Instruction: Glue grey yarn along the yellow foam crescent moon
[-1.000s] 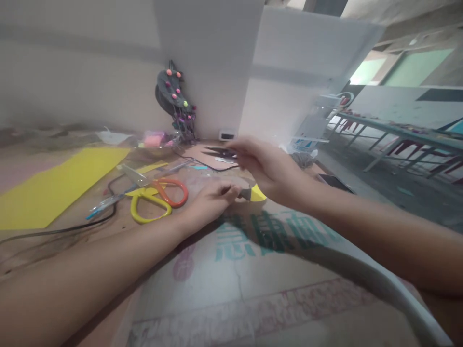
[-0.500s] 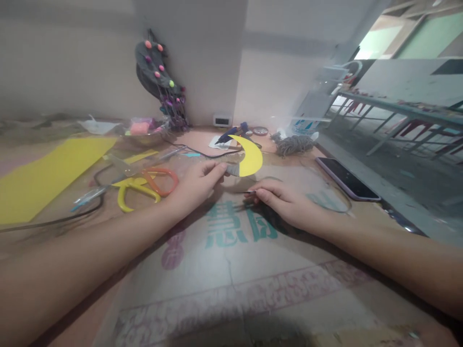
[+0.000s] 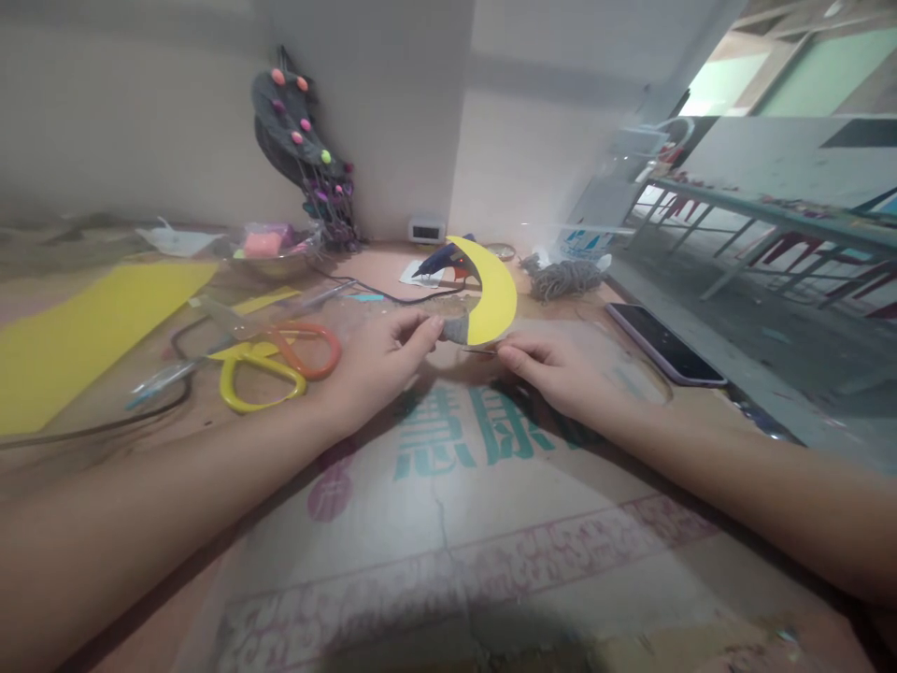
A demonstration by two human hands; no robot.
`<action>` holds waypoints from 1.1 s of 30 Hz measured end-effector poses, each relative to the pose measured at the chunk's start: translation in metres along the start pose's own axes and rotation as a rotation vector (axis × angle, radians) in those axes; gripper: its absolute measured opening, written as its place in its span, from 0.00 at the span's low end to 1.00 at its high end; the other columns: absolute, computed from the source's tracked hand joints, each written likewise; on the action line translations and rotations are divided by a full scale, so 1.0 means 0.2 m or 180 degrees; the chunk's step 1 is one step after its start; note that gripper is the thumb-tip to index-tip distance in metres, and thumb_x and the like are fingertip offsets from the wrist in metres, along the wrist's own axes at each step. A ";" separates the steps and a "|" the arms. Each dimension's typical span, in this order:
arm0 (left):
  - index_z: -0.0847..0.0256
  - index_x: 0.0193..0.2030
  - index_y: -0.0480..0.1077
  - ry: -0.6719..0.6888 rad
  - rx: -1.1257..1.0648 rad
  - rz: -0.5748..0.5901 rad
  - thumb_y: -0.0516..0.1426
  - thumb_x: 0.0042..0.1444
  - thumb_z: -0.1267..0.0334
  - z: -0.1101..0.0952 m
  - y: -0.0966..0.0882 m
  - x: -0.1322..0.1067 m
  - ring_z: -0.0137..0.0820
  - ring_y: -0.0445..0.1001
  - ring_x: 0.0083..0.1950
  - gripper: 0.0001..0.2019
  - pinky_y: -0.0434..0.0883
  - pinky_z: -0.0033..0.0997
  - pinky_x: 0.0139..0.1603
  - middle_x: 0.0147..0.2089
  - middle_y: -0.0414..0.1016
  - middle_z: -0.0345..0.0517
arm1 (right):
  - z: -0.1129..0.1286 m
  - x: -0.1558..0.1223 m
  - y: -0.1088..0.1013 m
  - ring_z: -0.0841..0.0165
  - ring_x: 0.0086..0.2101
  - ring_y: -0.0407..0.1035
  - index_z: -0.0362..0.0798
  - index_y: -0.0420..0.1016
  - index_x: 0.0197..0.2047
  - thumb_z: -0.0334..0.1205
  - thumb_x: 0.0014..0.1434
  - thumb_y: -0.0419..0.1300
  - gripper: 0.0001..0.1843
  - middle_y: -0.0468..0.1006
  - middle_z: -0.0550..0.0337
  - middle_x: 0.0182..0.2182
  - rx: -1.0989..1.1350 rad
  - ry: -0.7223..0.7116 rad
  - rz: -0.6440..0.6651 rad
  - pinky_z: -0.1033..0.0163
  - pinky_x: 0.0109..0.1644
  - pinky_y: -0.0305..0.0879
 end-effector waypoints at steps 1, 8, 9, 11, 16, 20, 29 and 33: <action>0.62 0.28 0.67 0.0007 0.0024 -0.0011 0.50 0.64 0.58 0.00 0.00 0.00 0.28 0.65 0.31 0.16 0.61 0.25 0.32 0.27 0.66 0.38 | 0.00 0.00 0.00 0.62 0.37 0.73 0.50 0.80 0.39 0.49 0.64 0.52 0.18 0.81 0.57 0.35 -0.0009 0.0039 -0.0013 0.58 0.40 0.69; 0.62 0.29 0.70 0.0199 0.0299 -0.0034 0.49 0.65 0.58 -0.02 0.00 0.00 0.28 0.67 0.32 0.16 0.62 0.26 0.34 0.28 0.71 0.39 | -0.02 0.00 0.01 0.62 0.36 0.74 0.50 0.81 0.41 0.52 0.64 0.52 0.20 0.81 0.57 0.36 0.0333 0.0123 0.0044 0.58 0.39 0.70; 0.62 0.29 0.70 0.0240 0.0343 -0.0027 0.49 0.65 0.58 -0.03 0.00 0.00 0.29 0.67 0.32 0.16 0.62 0.26 0.34 0.28 0.71 0.39 | -0.02 0.00 0.02 0.62 0.36 0.74 0.50 0.81 0.41 0.52 0.64 0.52 0.19 0.81 0.57 0.36 0.0363 0.0114 0.0066 0.58 0.39 0.70; 0.62 0.29 0.70 0.0303 0.0412 -0.0021 0.50 0.65 0.58 -0.03 0.01 -0.01 0.29 0.68 0.32 0.16 0.62 0.26 0.34 0.28 0.71 0.39 | -0.03 0.00 0.02 0.62 0.37 0.74 0.50 0.81 0.40 0.51 0.64 0.53 0.19 0.81 0.57 0.35 0.0415 0.0088 0.0080 0.59 0.39 0.70; 0.62 0.28 0.69 0.0365 0.0492 0.0004 0.49 0.65 0.58 -0.03 0.01 -0.01 0.29 0.67 0.32 0.16 0.61 0.27 0.34 0.28 0.70 0.39 | -0.03 0.00 0.02 0.62 0.36 0.74 0.51 0.81 0.40 0.50 0.63 0.53 0.18 0.81 0.58 0.35 0.0409 0.0110 0.0086 0.58 0.39 0.70; 0.61 0.29 0.69 0.0389 0.0527 0.0030 0.49 0.65 0.57 -0.03 0.01 -0.01 0.30 0.68 0.33 0.17 0.61 0.28 0.34 0.28 0.70 0.40 | -0.02 0.00 0.01 0.63 0.34 0.74 0.50 0.81 0.38 0.49 0.63 0.54 0.18 0.81 0.58 0.34 0.0357 0.0170 0.0078 0.60 0.37 0.69; 0.61 0.29 0.69 0.0414 0.0484 0.0011 0.49 0.65 0.57 -0.02 0.01 -0.01 0.30 0.68 0.33 0.17 0.61 0.28 0.35 0.29 0.70 0.39 | -0.03 0.00 0.01 0.64 0.31 0.72 0.49 0.82 0.39 0.52 0.62 0.54 0.20 0.80 0.57 0.31 0.0365 0.0218 0.0045 0.62 0.32 0.66; 0.62 0.29 0.69 0.0413 0.0425 -0.0021 0.49 0.65 0.58 -0.03 0.01 -0.01 0.29 0.67 0.33 0.16 0.61 0.28 0.35 0.29 0.70 0.39 | -0.03 0.00 0.01 0.64 0.32 0.72 0.49 0.82 0.40 0.53 0.62 0.53 0.21 0.80 0.58 0.31 0.0293 0.0192 0.0065 0.61 0.33 0.66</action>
Point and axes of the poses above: each hand's wrist, its own x-axis towards the middle knuckle, its own y-axis out of the palm, z = x × y, the point moved 6 cm from there along x, towards the middle knuckle
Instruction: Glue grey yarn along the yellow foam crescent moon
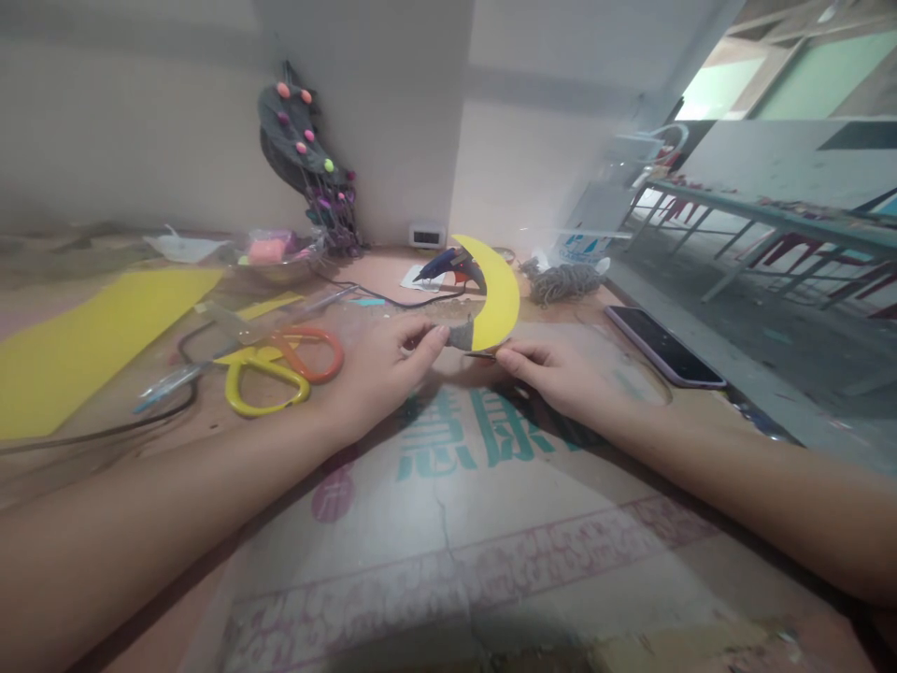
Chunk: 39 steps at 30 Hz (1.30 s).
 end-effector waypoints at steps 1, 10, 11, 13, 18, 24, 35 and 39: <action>0.62 0.29 0.69 0.0014 -0.0006 -0.0005 0.49 0.65 0.58 0.00 0.00 0.00 0.29 0.67 0.33 0.16 0.61 0.28 0.35 0.29 0.70 0.39 | 0.00 0.00 0.00 0.64 0.31 0.72 0.49 0.82 0.40 0.53 0.62 0.53 0.21 0.80 0.58 0.31 -0.0022 0.0019 0.0011 0.62 0.32 0.66; 0.62 0.29 0.69 0.0080 0.0032 -0.0008 0.50 0.65 0.58 0.00 0.00 -0.01 0.28 0.67 0.33 0.16 0.61 0.27 0.35 0.29 0.70 0.39 | 0.01 -0.01 0.00 0.69 0.24 0.65 0.48 0.80 0.36 0.51 0.61 0.54 0.18 0.76 0.60 0.26 0.0262 0.0274 0.0024 0.64 0.27 0.60; 0.62 0.29 0.69 0.0095 0.0031 -0.0016 0.50 0.65 0.59 0.00 0.00 -0.01 0.28 0.67 0.33 0.16 0.61 0.27 0.35 0.29 0.70 0.39 | 0.01 -0.01 0.00 0.69 0.25 0.65 0.48 0.79 0.35 0.51 0.61 0.55 0.17 0.76 0.60 0.26 0.0300 0.0287 0.0017 0.64 0.27 0.60; 0.62 0.30 0.70 0.0131 0.0028 -0.0034 0.50 0.65 0.59 0.00 0.00 -0.01 0.28 0.68 0.33 0.15 0.61 0.27 0.35 0.29 0.71 0.39 | 0.02 -0.01 -0.01 0.69 0.26 0.64 0.48 0.78 0.32 0.50 0.60 0.55 0.17 0.75 0.60 0.26 0.0322 0.0313 0.0009 0.64 0.28 0.59; 0.63 0.30 0.70 0.0172 0.0008 -0.0040 0.51 0.65 0.60 -0.01 0.00 0.00 0.28 0.69 0.33 0.14 0.62 0.27 0.35 0.29 0.72 0.39 | 0.00 -0.01 -0.01 0.68 0.28 0.65 0.47 0.79 0.34 0.50 0.59 0.56 0.17 0.76 0.59 0.28 0.0321 0.0439 0.0014 0.63 0.30 0.60; 0.62 0.29 0.70 0.0068 -0.0017 0.0005 0.50 0.65 0.59 0.00 0.00 0.00 0.29 0.69 0.34 0.15 0.62 0.27 0.34 0.29 0.72 0.39 | 0.02 0.00 -0.01 0.64 0.33 0.70 0.48 0.79 0.35 0.50 0.60 0.55 0.17 0.79 0.57 0.33 -0.0064 0.0050 0.0020 0.60 0.36 0.64; 0.62 0.28 0.72 0.0017 0.0024 0.0057 0.50 0.65 0.58 0.00 0.00 0.00 0.28 0.69 0.32 0.17 0.61 0.27 0.32 0.27 0.71 0.38 | 0.00 0.01 0.01 0.61 0.36 0.71 0.50 0.78 0.35 0.53 0.61 0.53 0.18 0.77 0.57 0.32 0.0045 -0.0134 0.0032 0.58 0.39 0.65; 0.62 0.28 0.73 -0.0003 0.0048 0.0102 0.51 0.65 0.58 0.00 0.00 -0.01 0.27 0.69 0.30 0.17 0.61 0.26 0.31 0.25 0.69 0.37 | 0.00 0.01 0.00 0.65 0.30 0.67 0.49 0.78 0.35 0.54 0.60 0.53 0.19 0.75 0.59 0.29 0.0108 0.0014 -0.0025 0.61 0.34 0.61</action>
Point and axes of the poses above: each hand's wrist, its own x-axis towards the middle knuckle, its own y-axis out of the palm, z = x × y, the point moved 6 cm from there along x, towards the middle knuckle
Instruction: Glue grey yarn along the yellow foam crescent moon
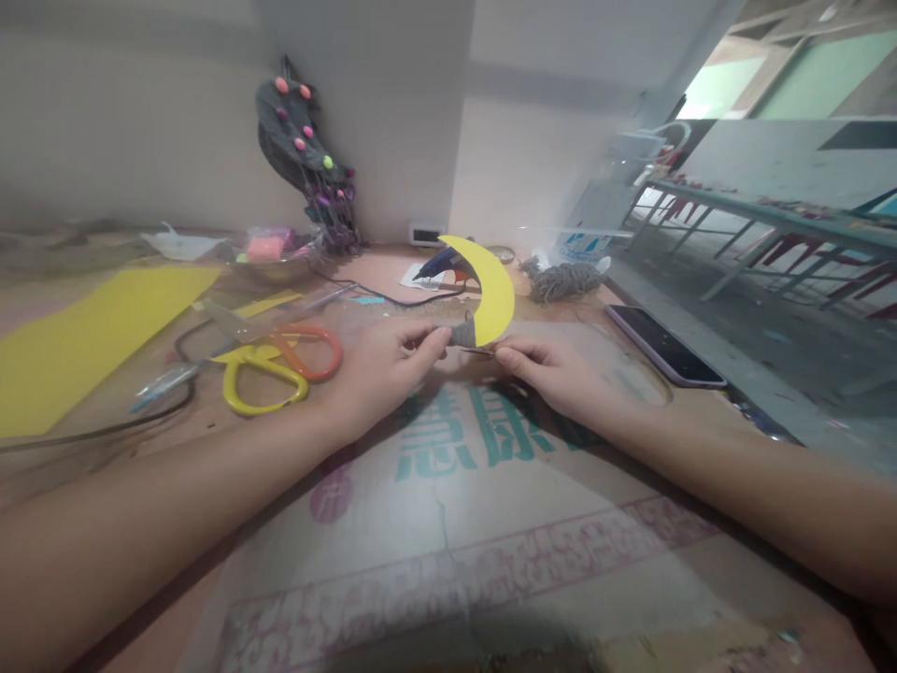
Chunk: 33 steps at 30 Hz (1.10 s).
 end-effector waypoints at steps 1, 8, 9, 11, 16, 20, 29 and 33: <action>0.62 0.29 0.73 0.0000 0.0001 0.0001 0.51 0.65 0.58 0.00 0.00 0.00 0.27 0.69 0.30 0.17 0.61 0.26 0.31 0.25 0.70 0.37 | 0.00 0.00 0.00 0.66 0.29 0.66 0.49 0.78 0.35 0.54 0.60 0.54 0.19 0.75 0.59 0.29 0.0045 0.0031 0.0002 0.62 0.33 0.61; 0.62 0.30 0.75 0.0033 0.0039 0.0026 0.51 0.65 0.57 0.00 0.01 0.00 0.29 0.70 0.32 0.18 0.62 0.28 0.32 0.27 0.73 0.39 | 0.03 -0.01 -0.01 0.69 0.27 0.64 0.48 0.76 0.30 0.51 0.59 0.55 0.17 0.73 0.61 0.26 0.0113 0.0185 -0.0033 0.64 0.30 0.58; 0.62 0.30 0.75 0.0050 0.0023 0.0037 0.51 0.65 0.57 0.00 0.01 0.00 0.29 0.71 0.32 0.18 0.62 0.28 0.33 0.27 0.73 0.39 | 0.04 -0.01 -0.01 0.69 0.27 0.64 0.48 0.76 0.30 0.51 0.59 0.55 0.17 0.73 0.60 0.26 0.0109 0.0200 -0.0043 0.64 0.30 0.58; 0.62 0.30 0.75 0.0072 -0.0005 0.0064 0.51 0.65 0.56 0.00 0.01 0.00 0.30 0.71 0.34 0.18 0.62 0.28 0.33 0.29 0.74 0.40 | 0.04 -0.01 -0.01 0.68 0.28 0.64 0.48 0.76 0.31 0.51 0.60 0.55 0.17 0.74 0.60 0.27 0.0100 0.0246 -0.0053 0.64 0.30 0.58; 0.62 0.31 0.75 0.0065 -0.0027 0.0113 0.50 0.65 0.56 0.01 0.01 -0.01 0.31 0.72 0.34 0.18 0.63 0.29 0.34 0.29 0.75 0.40 | 0.03 -0.02 0.00 0.70 0.25 0.62 0.47 0.75 0.28 0.52 0.60 0.55 0.18 0.70 0.62 0.24 0.0203 0.0335 -0.0008 0.64 0.28 0.56; 0.62 0.31 0.75 0.0055 -0.0001 0.0117 0.50 0.65 0.56 0.00 0.02 -0.01 0.31 0.72 0.34 0.18 0.62 0.29 0.33 0.30 0.76 0.41 | 0.02 -0.02 0.00 0.70 0.25 0.63 0.48 0.77 0.31 0.50 0.60 0.56 0.16 0.73 0.61 0.26 0.0248 0.0417 -0.0034 0.64 0.28 0.58; 0.61 0.30 0.75 -0.0107 -0.0065 0.0090 0.50 0.64 0.55 0.02 0.01 0.00 0.31 0.71 0.34 0.18 0.63 0.28 0.34 0.28 0.74 0.40 | 0.02 0.00 0.02 0.60 0.46 0.73 0.52 0.81 0.40 0.46 0.62 0.56 0.13 0.81 0.58 0.43 -0.0067 -0.0392 0.0068 0.57 0.52 0.66; 0.62 0.30 0.74 -0.0484 -0.0337 0.0058 0.51 0.63 0.55 0.05 0.01 0.01 0.30 0.70 0.32 0.18 0.63 0.27 0.32 0.27 0.73 0.39 | 0.02 -0.01 0.03 0.62 0.43 0.73 0.50 0.79 0.43 0.48 0.64 0.54 0.16 0.80 0.57 0.41 -0.0020 -0.0394 0.0089 0.58 0.49 0.67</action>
Point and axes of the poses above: each hand's wrist, its own x-axis towards the middle knuckle, its own y-axis out of the palm, z = x × y, the point moved 6 cm from there along x, towards the middle knuckle
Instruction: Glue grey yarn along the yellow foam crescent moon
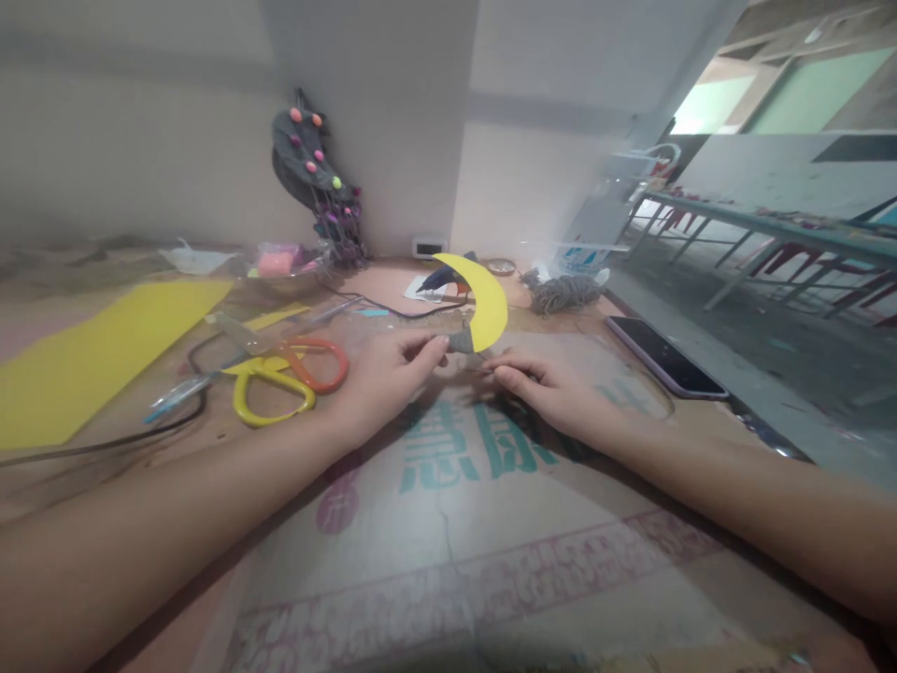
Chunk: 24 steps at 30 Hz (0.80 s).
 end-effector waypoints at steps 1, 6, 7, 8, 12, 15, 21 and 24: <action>0.62 0.29 0.74 -0.0090 -0.0083 -0.0014 0.51 0.63 0.54 0.01 0.00 0.00 0.30 0.70 0.32 0.18 0.63 0.27 0.32 0.27 0.73 0.39 | 0.00 0.00 0.00 0.63 0.41 0.73 0.49 0.78 0.43 0.49 0.64 0.54 0.16 0.80 0.58 0.40 0.0079 0.0071 -0.0029 0.59 0.47 0.67; 0.62 0.29 0.73 -0.0215 -0.0423 0.0048 0.51 0.62 0.53 0.04 0.01 0.02 0.30 0.70 0.32 0.18 0.63 0.27 0.33 0.28 0.73 0.40 | 0.00 -0.01 -0.04 0.69 0.26 0.67 0.50 0.71 0.37 0.53 0.56 0.61 0.15 0.72 0.64 0.26 0.0711 0.0634 -0.0353 0.65 0.30 0.63; 0.62 0.29 0.73 -0.0190 -0.0457 0.0132 0.51 0.63 0.53 0.04 0.02 0.02 0.30 0.69 0.32 0.18 0.63 0.27 0.32 0.28 0.72 0.40 | 0.00 -0.01 -0.04 0.71 0.23 0.64 0.50 0.70 0.36 0.54 0.56 0.61 0.16 0.68 0.66 0.23 0.0824 0.0757 -0.0397 0.65 0.27 0.60; 0.62 0.30 0.72 -0.0162 -0.0481 0.0216 0.51 0.63 0.53 0.04 0.03 0.02 0.29 0.68 0.31 0.18 0.63 0.27 0.31 0.28 0.71 0.40 | -0.01 -0.01 -0.05 0.72 0.21 0.60 0.50 0.69 0.34 0.55 0.55 0.61 0.17 0.64 0.68 0.20 0.0926 0.0832 -0.0441 0.66 0.25 0.57; 0.62 0.29 0.70 -0.0091 -0.0531 0.0527 0.50 0.64 0.52 0.04 0.07 0.00 0.29 0.65 0.29 0.18 0.61 0.27 0.30 0.26 0.68 0.39 | -0.02 0.00 -0.08 0.72 0.21 0.58 0.50 0.68 0.30 0.56 0.52 0.63 0.18 0.63 0.68 0.20 0.1089 0.0809 -0.0599 0.65 0.24 0.55; 0.62 0.31 0.71 -0.0057 -0.0633 0.0655 0.50 0.64 0.51 0.03 0.09 -0.01 0.29 0.67 0.31 0.18 0.62 0.28 0.32 0.29 0.70 0.40 | -0.04 0.00 -0.09 0.72 0.22 0.59 0.49 0.71 0.32 0.54 0.51 0.64 0.17 0.67 0.66 0.23 0.1020 0.0887 -0.0668 0.65 0.24 0.55; 0.60 0.45 0.67 -0.0115 -0.0891 0.0581 0.59 0.57 0.56 0.04 0.10 0.00 0.30 0.70 0.35 0.13 0.68 0.28 0.34 0.37 0.71 0.42 | -0.07 0.00 -0.11 0.73 0.20 0.54 0.50 0.63 0.26 0.53 0.54 0.62 0.18 0.61 0.68 0.18 0.0916 0.0852 -0.0919 0.66 0.24 0.52; 0.61 0.45 0.67 -0.0128 -0.0899 0.0588 0.57 0.59 0.59 0.06 0.12 0.00 0.28 0.69 0.34 0.10 0.67 0.28 0.32 0.35 0.69 0.41 | -0.08 0.01 -0.11 0.73 0.21 0.55 0.50 0.63 0.26 0.53 0.55 0.62 0.18 0.62 0.68 0.18 0.0932 0.0791 -0.0877 0.66 0.24 0.52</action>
Point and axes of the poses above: each hand's wrist, its own x-axis towards the middle knuckle, its own y-axis out of the palm, z = x × y, the point moved 6 cm from there along x, towards the middle knuckle
